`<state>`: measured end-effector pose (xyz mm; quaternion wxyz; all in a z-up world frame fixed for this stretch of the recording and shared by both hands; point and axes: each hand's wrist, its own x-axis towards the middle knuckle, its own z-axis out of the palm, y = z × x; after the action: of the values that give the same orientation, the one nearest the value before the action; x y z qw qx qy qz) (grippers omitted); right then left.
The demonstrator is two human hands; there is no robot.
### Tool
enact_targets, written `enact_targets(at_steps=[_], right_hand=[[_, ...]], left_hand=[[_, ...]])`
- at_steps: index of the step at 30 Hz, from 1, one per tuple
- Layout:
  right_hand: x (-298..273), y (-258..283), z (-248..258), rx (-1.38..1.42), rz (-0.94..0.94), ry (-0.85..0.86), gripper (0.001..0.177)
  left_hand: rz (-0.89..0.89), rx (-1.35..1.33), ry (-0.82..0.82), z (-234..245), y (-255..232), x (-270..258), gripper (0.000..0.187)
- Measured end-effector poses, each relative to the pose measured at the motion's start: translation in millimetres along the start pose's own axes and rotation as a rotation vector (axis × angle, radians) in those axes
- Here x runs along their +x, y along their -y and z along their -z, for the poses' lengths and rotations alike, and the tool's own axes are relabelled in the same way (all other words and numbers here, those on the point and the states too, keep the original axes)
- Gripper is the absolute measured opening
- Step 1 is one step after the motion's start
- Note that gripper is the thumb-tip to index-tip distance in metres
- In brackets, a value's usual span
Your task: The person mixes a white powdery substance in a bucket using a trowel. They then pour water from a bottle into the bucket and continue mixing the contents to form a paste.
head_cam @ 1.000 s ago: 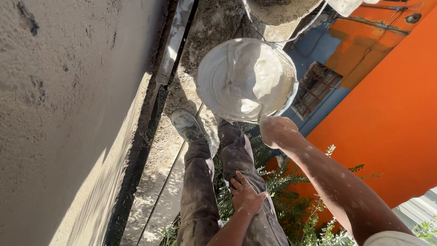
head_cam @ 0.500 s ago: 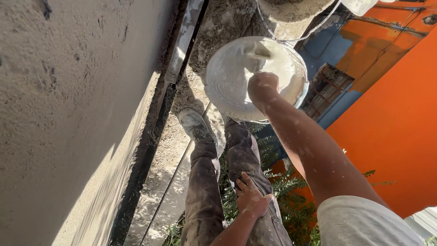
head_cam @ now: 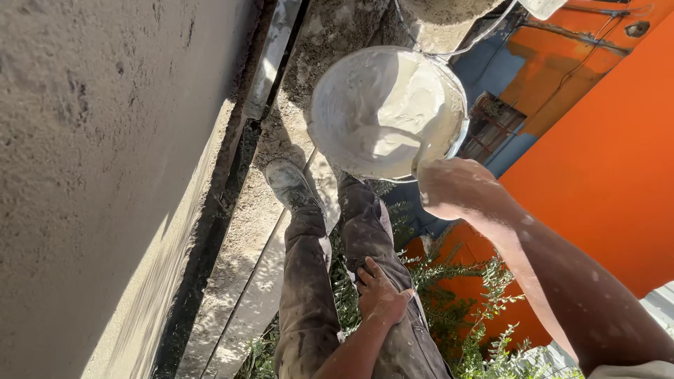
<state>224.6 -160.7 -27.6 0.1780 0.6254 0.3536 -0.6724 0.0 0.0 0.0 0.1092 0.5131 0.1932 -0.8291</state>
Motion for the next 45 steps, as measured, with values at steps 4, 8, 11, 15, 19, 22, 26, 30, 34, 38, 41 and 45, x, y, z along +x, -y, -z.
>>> enact_targets(at_steps=[4,8,11,15,19,22,26,30,34,38,41,45], right_hand=[[2.6,-26.6,42.1,0.836,-0.412,-0.120,0.034],[145.7,-44.5,-18.4,0.365,-0.507,0.022,0.035],[167.6,-44.9,-27.2,0.644,-0.530,0.166,0.071],[166.3,-37.8,-40.2,0.727,-0.382,0.218,0.058],[134.2,-31.3,-27.5,1.198,-0.282,0.142,0.035],[118.4,-17.7,-17.1,1.590,-0.230,0.132,0.007],[125.2,6.3,-12.9,2.028,-0.158,0.082,0.022],[150.7,34.8,-20.5,2.372,0.075,0.018,0.016],[152.7,47.8,12.0,2.936,0.357,-0.162,0.010],[138.8,32.9,40.6,2.910,0.249,-0.420,0.019],[117.3,14.3,33.9,2.383,-0.137,-0.412,0.010],[141.2,-0.1,-49.7,1.507,-0.229,-0.362,0.013]], left_hand=[[-0.029,0.017,-0.042,-4.2,3.3,3.9,0.129],[-0.005,0.011,-0.011,-0.1,1.3,0.4,0.130],[-0.024,0.018,-0.019,-0.7,2.0,0.9,0.128],[-0.052,0.005,-0.025,-4.1,4.6,4.1,0.129],[-0.042,0.011,-0.030,-3.7,5.1,2.7,0.129],[-0.048,0.015,-0.039,-7.2,5.6,8.0,0.130],[-0.047,-0.045,-0.021,-7.7,8.6,6.6,0.127],[-0.043,-0.011,-0.026,-5.5,5.8,4.3,0.127],[-0.041,-0.007,-0.040,-6.3,4.1,4.8,0.128],[-0.045,-0.012,-0.050,-5.9,4.3,5.3,0.129],[-0.045,-0.001,-0.034,-5.2,4.1,4.2,0.128],[-0.046,0.010,-0.061,-9.1,6.2,10.6,0.131]])
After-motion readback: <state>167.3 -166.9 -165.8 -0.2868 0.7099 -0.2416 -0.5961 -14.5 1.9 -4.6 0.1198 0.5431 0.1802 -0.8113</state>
